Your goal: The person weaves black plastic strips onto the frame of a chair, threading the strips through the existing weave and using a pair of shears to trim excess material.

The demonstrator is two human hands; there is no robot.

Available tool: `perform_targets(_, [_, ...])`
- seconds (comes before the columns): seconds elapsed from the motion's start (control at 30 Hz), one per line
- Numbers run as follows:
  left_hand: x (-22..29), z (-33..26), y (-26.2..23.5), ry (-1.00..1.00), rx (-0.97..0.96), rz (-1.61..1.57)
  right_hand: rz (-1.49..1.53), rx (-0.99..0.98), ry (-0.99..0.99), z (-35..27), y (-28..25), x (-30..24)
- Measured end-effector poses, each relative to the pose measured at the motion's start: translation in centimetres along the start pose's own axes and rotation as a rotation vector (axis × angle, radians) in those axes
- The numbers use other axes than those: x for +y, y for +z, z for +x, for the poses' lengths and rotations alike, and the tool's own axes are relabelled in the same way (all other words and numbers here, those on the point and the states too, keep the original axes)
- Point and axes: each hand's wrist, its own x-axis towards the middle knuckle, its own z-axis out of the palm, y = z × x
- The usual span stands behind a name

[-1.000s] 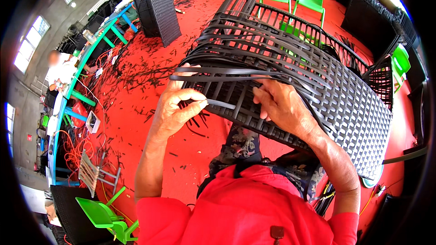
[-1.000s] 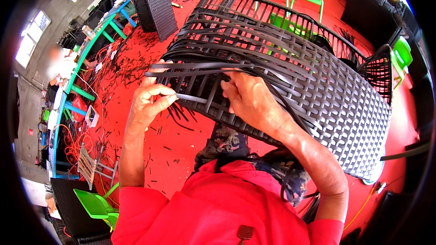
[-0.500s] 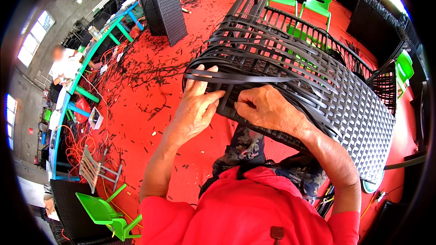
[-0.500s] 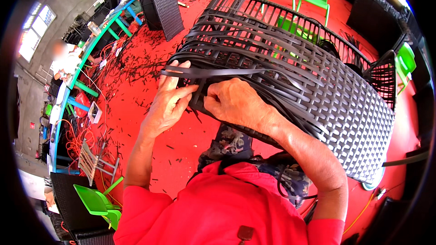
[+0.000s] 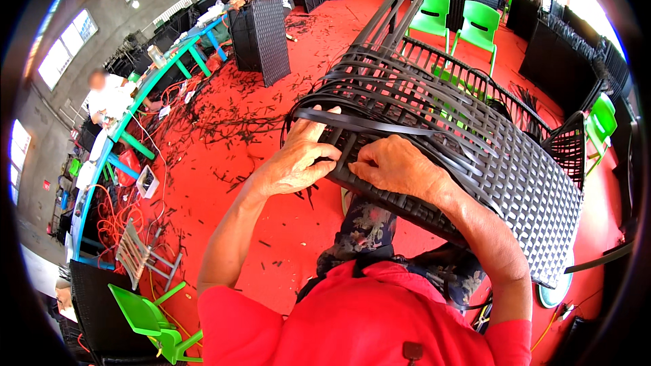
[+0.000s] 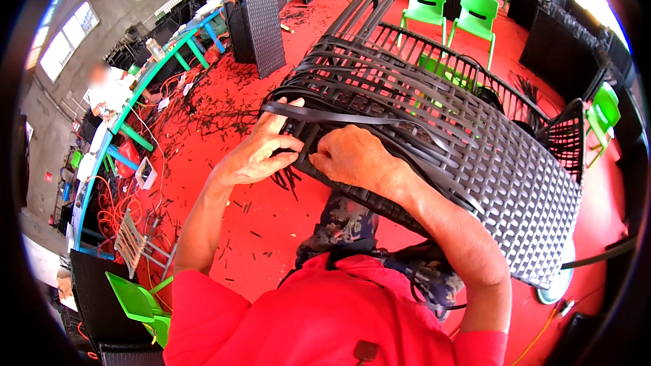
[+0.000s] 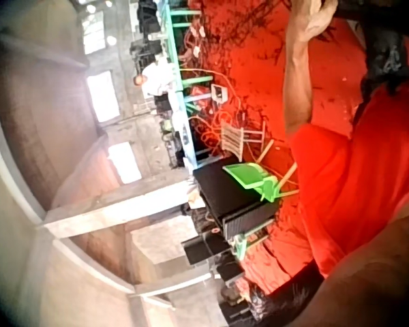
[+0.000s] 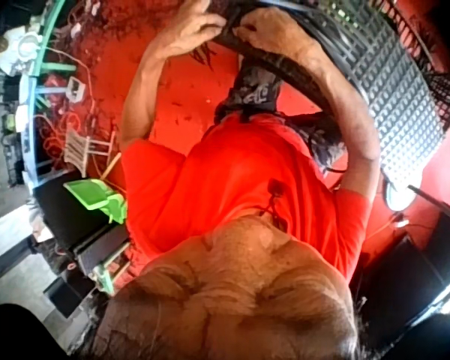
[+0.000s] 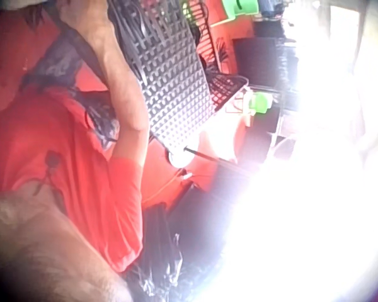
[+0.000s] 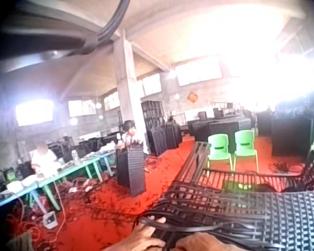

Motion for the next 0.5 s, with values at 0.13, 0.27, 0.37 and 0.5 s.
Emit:
perform_targets(0.13, [-0.8, -0.4, 1.6, 0.004, 0.09, 0.014, -0.132, -0.001, 0.036, 0.0, 0.5, -1.0])
perform_targets(0.27, [-0.5, -0.5, 1.6, 0.002, 0.084, -0.006, -0.394, -0.045, 0.036, 0.3, 0.7, -2.7])
perform_targets(0.37, [-0.4, -0.1, 0.9, 0.026, 0.067, -0.05, -0.312, -0.011, -0.017, 0.3, 0.9, -1.6])
perform_targets(0.5, [0.4, 0.0, 0.2, 0.003, 0.046, -0.135, -0.251, 0.011, 0.002, -0.4, 0.1, -1.5])
